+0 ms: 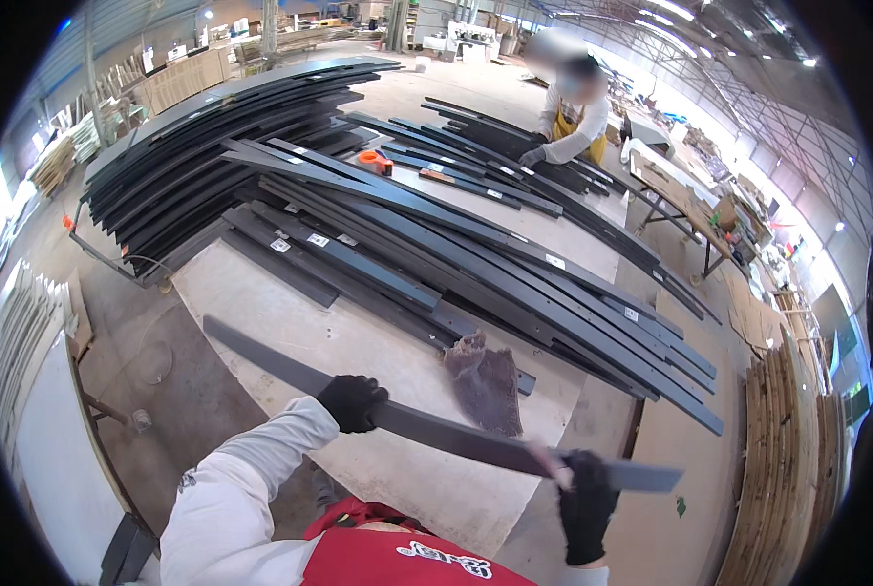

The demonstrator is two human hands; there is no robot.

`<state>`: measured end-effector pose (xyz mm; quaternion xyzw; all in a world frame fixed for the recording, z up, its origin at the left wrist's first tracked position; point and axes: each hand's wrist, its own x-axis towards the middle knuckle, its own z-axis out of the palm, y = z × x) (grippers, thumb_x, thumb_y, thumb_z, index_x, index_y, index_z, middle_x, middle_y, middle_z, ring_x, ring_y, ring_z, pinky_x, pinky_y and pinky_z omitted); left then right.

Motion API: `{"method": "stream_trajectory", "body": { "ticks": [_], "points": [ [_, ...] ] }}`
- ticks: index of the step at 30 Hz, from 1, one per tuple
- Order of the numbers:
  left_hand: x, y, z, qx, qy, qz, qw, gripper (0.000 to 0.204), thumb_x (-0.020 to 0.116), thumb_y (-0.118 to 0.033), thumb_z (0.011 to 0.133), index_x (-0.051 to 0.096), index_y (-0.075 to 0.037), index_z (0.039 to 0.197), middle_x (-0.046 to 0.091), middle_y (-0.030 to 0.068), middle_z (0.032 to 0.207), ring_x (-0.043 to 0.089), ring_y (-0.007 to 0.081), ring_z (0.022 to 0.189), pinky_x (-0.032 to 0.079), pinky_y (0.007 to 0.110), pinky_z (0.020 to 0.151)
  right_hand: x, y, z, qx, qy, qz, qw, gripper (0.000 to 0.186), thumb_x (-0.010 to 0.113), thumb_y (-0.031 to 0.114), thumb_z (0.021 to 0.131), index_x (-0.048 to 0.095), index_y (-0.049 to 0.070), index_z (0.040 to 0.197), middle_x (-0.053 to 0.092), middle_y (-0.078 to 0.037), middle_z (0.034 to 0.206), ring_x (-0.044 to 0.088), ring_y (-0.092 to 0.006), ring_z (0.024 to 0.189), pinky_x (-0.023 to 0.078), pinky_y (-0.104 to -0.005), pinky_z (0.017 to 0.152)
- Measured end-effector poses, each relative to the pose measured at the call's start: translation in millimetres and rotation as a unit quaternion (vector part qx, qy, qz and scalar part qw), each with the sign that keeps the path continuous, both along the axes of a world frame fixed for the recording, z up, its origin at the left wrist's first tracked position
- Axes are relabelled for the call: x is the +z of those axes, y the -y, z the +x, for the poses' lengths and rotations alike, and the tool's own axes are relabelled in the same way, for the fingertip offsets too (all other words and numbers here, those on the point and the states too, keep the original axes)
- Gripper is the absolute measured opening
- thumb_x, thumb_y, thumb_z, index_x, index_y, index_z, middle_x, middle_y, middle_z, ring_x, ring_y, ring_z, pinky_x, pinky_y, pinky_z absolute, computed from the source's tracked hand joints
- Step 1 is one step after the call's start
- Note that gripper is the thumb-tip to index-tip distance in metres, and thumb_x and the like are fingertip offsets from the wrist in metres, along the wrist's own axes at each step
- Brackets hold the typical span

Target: The person scrapes the surface of long dark metal bars with a small metal tool, then wipes each bar with a cloth. The person repeats this process on several bars, placing the cleaned bars aside on a nearby table.

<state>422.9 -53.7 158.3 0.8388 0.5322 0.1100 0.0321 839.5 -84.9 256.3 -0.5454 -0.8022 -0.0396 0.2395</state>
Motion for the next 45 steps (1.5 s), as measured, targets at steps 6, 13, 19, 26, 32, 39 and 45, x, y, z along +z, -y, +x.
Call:
{"method": "stream_trajectory", "body": {
  "ticks": [6, 13, 19, 26, 32, 39, 45],
  "points": [
    [84, -9, 77, 0.053, 0.230, -0.116, 0.965, 0.049, 0.076, -0.044, 0.068, 0.057, -0.006, 0.093, 0.063, 0.0096, 0.079, 0.066, 0.0254, 0.066, 0.053, 0.038, 0.061, -23, -16, 34, -0.174, -0.388, 0.139, 0.894, 0.021, 0.052, 0.014, 0.094, 0.057, 0.002, 0.110, 0.058, -0.010, 0.104, 0.054, -0.0187, 0.092, 0.044, -0.0316, 0.077],
    [135, -71, 53, 0.226, 0.621, -0.010, 0.750, 0.048, 0.079, -0.037, 0.071, 0.059, 0.002, 0.092, 0.064, 0.0078, 0.076, 0.059, 0.0146, 0.064, 0.046, 0.030, 0.055, -98, 18, -56, 0.021, -0.553, -0.314, 0.772, 0.035, 0.057, 0.009, 0.092, 0.053, 0.003, 0.126, 0.063, -0.003, 0.098, 0.061, -0.0133, 0.077, 0.049, -0.0242, 0.066],
    [178, -68, -36, 0.199, 0.730, 0.086, 0.648, 0.038, 0.061, -0.016, 0.076, 0.054, -0.001, 0.110, 0.057, 0.0043, 0.073, 0.052, 0.0097, 0.050, 0.041, 0.023, 0.041, -120, 39, -80, 0.025, -0.444, -0.466, 0.765, 0.036, 0.062, 0.014, 0.090, 0.056, 0.002, 0.124, 0.063, 0.000, 0.087, 0.056, -0.0073, 0.073, 0.046, -0.0225, 0.068],
    [224, -53, -90, 0.245, 0.716, 0.147, 0.637, 0.044, 0.065, -0.054, 0.081, 0.056, -0.011, 0.088, 0.045, -0.0041, 0.064, 0.046, 0.0046, 0.050, 0.037, 0.020, 0.045, -128, 36, -83, 0.058, -0.383, -0.466, 0.795, 0.038, 0.062, 0.018, 0.090, 0.055, 0.005, 0.125, 0.063, -0.001, 0.092, 0.057, -0.0081, 0.083, 0.047, -0.0240, 0.074],
    [246, -53, -100, 0.189, 0.791, 0.175, 0.554, 0.043, 0.064, -0.054, 0.082, 0.053, -0.013, 0.086, 0.044, -0.0053, 0.063, 0.045, 0.0046, 0.053, 0.038, 0.019, 0.049, -131, 37, -71, 0.100, -0.378, -0.402, 0.828, 0.038, 0.063, 0.018, 0.089, 0.056, 0.007, 0.124, 0.064, -0.006, 0.103, 0.061, -0.0141, 0.087, 0.049, -0.0278, 0.076],
    [180, -53, -108, 0.242, 0.804, 0.171, 0.515, 0.041, 0.065, -0.053, 0.081, 0.050, -0.014, 0.080, 0.042, -0.0045, 0.057, 0.043, 0.0079, 0.048, 0.036, 0.023, 0.045, -134, 30, -27, 0.036, -0.347, -0.261, 0.900, 0.058, 0.063, 0.006, 0.086, 0.036, 0.006, 0.137, 0.057, -0.010, 0.125, 0.054, -0.0172, 0.111, 0.047, -0.0309, 0.086],
    [71, -50, -124, 0.423, 0.779, 0.129, 0.444, 0.048, 0.068, -0.057, 0.075, 0.052, -0.012, 0.077, 0.047, 0.0005, 0.064, 0.048, 0.0127, 0.056, 0.042, 0.028, 0.052, -93, 50, -20, -0.032, -0.493, -0.474, 0.729, 0.045, 0.051, 0.013, 0.093, 0.039, 0.004, 0.136, 0.059, -0.012, 0.118, 0.058, -0.0153, 0.073, 0.049, -0.0261, 0.059]
  ]
}}
